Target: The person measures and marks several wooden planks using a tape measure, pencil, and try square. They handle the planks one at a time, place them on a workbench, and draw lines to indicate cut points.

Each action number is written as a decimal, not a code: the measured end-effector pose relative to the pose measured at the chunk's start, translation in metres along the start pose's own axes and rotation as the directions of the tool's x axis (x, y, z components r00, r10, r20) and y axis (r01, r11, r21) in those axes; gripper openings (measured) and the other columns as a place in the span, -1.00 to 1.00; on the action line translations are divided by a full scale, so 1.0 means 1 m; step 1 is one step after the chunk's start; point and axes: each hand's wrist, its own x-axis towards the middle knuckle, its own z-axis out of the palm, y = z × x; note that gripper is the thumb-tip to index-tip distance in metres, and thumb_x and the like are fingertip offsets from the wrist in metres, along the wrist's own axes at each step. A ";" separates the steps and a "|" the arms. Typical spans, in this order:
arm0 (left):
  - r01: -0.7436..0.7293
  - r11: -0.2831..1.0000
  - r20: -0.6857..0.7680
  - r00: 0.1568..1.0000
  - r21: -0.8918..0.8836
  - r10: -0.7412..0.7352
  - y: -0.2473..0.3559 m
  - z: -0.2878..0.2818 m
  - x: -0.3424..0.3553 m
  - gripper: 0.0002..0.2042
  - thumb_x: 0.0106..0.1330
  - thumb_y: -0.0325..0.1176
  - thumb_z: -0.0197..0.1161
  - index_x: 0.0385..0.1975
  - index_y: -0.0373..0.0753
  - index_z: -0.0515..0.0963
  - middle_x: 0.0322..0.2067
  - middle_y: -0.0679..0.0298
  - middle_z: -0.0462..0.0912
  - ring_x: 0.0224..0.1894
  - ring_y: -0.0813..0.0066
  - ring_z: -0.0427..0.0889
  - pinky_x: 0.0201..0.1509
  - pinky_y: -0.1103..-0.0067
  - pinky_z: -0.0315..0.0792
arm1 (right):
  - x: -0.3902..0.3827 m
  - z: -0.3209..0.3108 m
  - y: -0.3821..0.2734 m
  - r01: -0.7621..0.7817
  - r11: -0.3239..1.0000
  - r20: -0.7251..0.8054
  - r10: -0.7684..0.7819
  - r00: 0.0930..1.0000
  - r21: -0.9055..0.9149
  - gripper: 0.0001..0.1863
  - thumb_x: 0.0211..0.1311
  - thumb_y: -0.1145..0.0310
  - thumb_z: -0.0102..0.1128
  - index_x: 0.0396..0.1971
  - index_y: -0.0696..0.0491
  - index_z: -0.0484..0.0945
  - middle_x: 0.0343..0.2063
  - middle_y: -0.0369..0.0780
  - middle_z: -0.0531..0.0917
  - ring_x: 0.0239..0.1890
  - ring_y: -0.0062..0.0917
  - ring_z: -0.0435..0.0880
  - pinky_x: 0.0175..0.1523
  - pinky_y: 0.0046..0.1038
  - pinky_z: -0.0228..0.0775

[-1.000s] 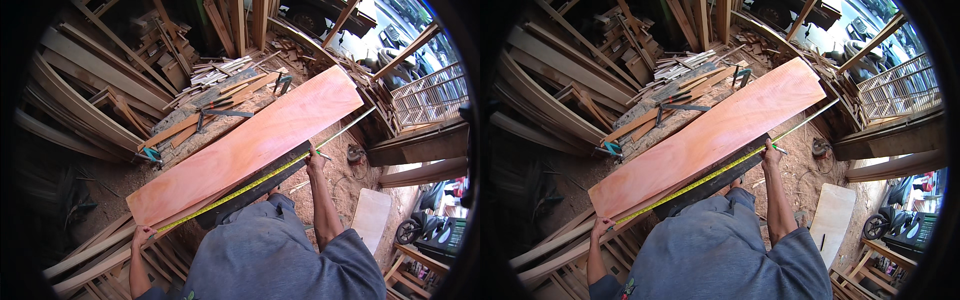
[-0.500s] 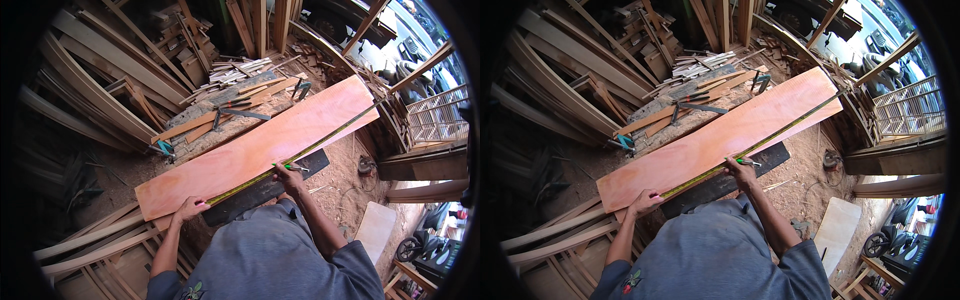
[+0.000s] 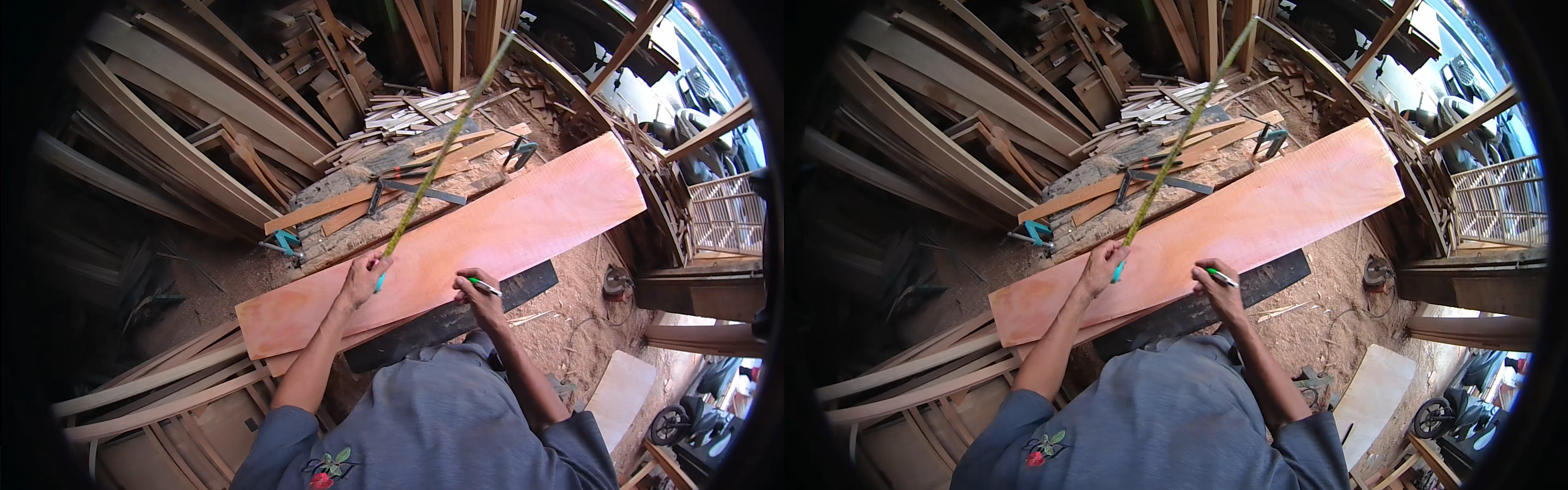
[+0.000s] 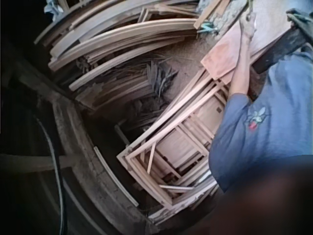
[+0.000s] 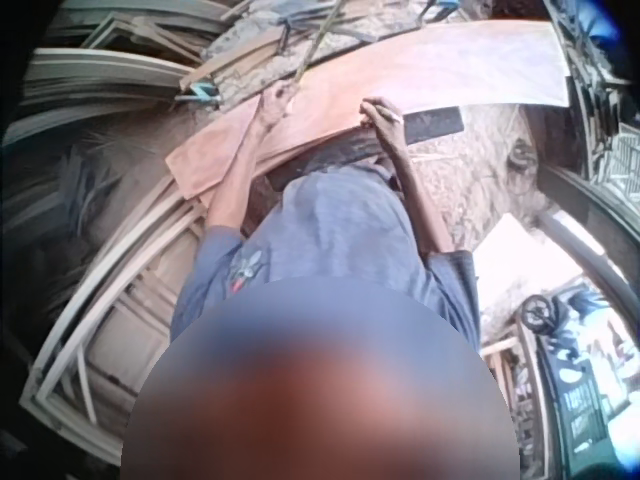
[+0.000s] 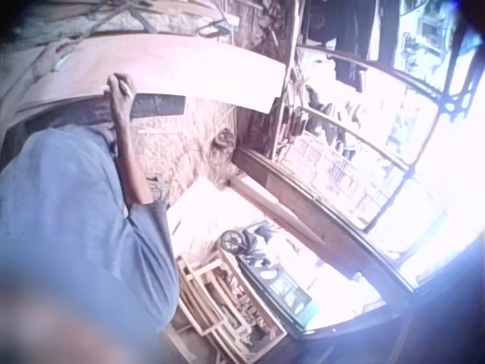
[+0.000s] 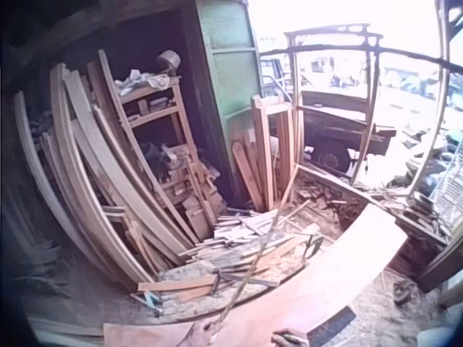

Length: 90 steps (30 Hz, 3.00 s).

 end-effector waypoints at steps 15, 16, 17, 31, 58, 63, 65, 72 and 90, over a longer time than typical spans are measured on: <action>0.500 0.789 -0.637 0.748 0.357 -0.186 -0.126 -0.091 0.186 -0.46 0.20 0.13 0.47 -0.19 -0.31 0.62 -0.19 -0.02 0.74 -0.04 -0.01 0.72 0.07 0.20 0.55 | -0.014 -0.129 0.009 -0.080 0.996 -0.540 0.083 0.837 0.029 -0.70 0.49 0.21 0.28 0.01 0.11 0.58 -0.35 -0.21 0.71 -0.53 -0.68 0.61 -0.40 -0.56 0.53; 0.513 0.777 -0.641 0.744 0.365 -0.191 -0.124 -0.089 0.188 -0.46 0.18 0.12 0.49 -0.18 -0.32 0.63 -0.18 -0.03 0.74 0.00 -0.04 0.71 0.11 0.19 0.56 | -0.013 -0.129 0.009 -0.100 0.995 -0.542 0.092 0.835 0.014 -0.69 0.49 0.21 0.28 0.02 0.11 0.58 -0.35 -0.21 0.70 -0.53 -0.68 0.60 -0.40 -0.56 0.53; 0.545 0.748 -0.641 0.738 0.379 -0.212 -0.120 -0.086 0.188 -0.46 0.16 0.10 0.50 -0.18 -0.32 0.64 -0.17 -0.05 0.74 0.03 -0.07 0.70 0.14 0.18 0.56 | -0.012 -0.129 0.009 -0.102 0.995 -0.539 0.094 0.837 0.016 -0.69 0.49 0.21 0.27 0.03 0.11 0.57 -0.35 -0.21 0.70 -0.53 -0.68 0.60 -0.41 -0.56 0.53; 0.331 0.726 -0.391 0.916 0.602 -0.093 -0.083 -0.009 0.285 -0.46 0.29 -0.21 0.45 0.14 -0.32 0.40 0.08 -0.13 0.55 0.18 -0.14 0.57 0.21 0.12 0.47 | -0.036 -0.167 0.014 -0.128 0.992 -0.616 0.099 0.781 -0.002 -0.72 0.51 0.27 0.24 0.01 0.15 0.58 -0.35 -0.20 0.69 -0.53 -0.66 0.61 -0.44 -0.59 0.53; -0.315 0.829 0.053 0.943 0.462 0.329 -0.011 0.025 0.138 -0.58 0.42 -0.34 0.22 0.24 -0.31 0.53 0.11 -0.13 0.60 0.20 -0.07 0.57 0.32 0.29 0.41 | -0.052 -0.155 0.034 -0.047 0.994 -0.641 0.097 0.761 0.094 -0.75 0.49 0.22 0.27 -0.09 0.09 0.60 -0.39 -0.24 0.70 -0.55 -0.66 0.61 -0.45 -0.56 0.52; -0.364 0.795 0.091 0.925 0.485 0.368 -0.014 0.055 0.134 -0.59 0.40 -0.30 0.27 0.22 -0.24 0.55 -0.08 -0.08 0.61 0.03 -0.12 0.61 0.15 0.18 0.48 | -0.060 -0.156 0.033 -0.020 0.997 -0.642 0.060 0.765 0.069 -0.75 0.50 0.22 0.26 -0.06 0.10 0.58 -0.39 -0.24 0.70 -0.55 -0.67 0.61 -0.44 -0.57 0.52; -0.316 0.793 0.100 0.945 0.521 0.311 -0.016 0.060 0.134 -0.61 0.40 -0.30 0.26 0.20 -0.23 0.56 -0.09 -0.08 0.61 0.02 -0.12 0.61 0.14 0.18 0.48 | -0.065 -0.155 0.035 -0.041 0.996 -0.655 0.085 0.751 0.083 -0.74 0.50 0.23 0.26 -0.05 0.10 0.57 -0.38 -0.24 0.70 -0.54 -0.67 0.62 -0.44 -0.57 0.53; -0.373 0.810 0.054 0.918 0.453 0.393 -0.015 0.070 0.136 -0.63 0.41 -0.29 0.25 0.16 -0.26 0.58 -0.12 -0.08 0.61 0.00 -0.11 0.61 0.12 0.20 0.48 | -0.066 -0.148 0.040 -0.053 0.995 -0.646 0.092 0.758 0.080 -0.66 0.55 0.18 0.18 0.05 0.14 0.58 -0.37 -0.25 0.69 -0.54 -0.65 0.63 -0.43 -0.55 0.55; -0.431 0.719 -0.003 0.857 0.545 0.515 -0.018 0.079 0.130 -0.66 0.37 -0.33 0.30 0.11 -0.24 0.57 -0.19 -0.01 0.59 -0.08 -0.06 0.61 0.02 0.20 0.50 | 0.122 -0.038 -0.001 0.180 0.952 -0.055 -0.199 0.979 -0.248 -0.76 0.39 0.33 0.33 -0.10 0.19 0.71 -0.39 -0.25 0.75 -0.39 -0.63 0.72 -0.30 -0.56 0.57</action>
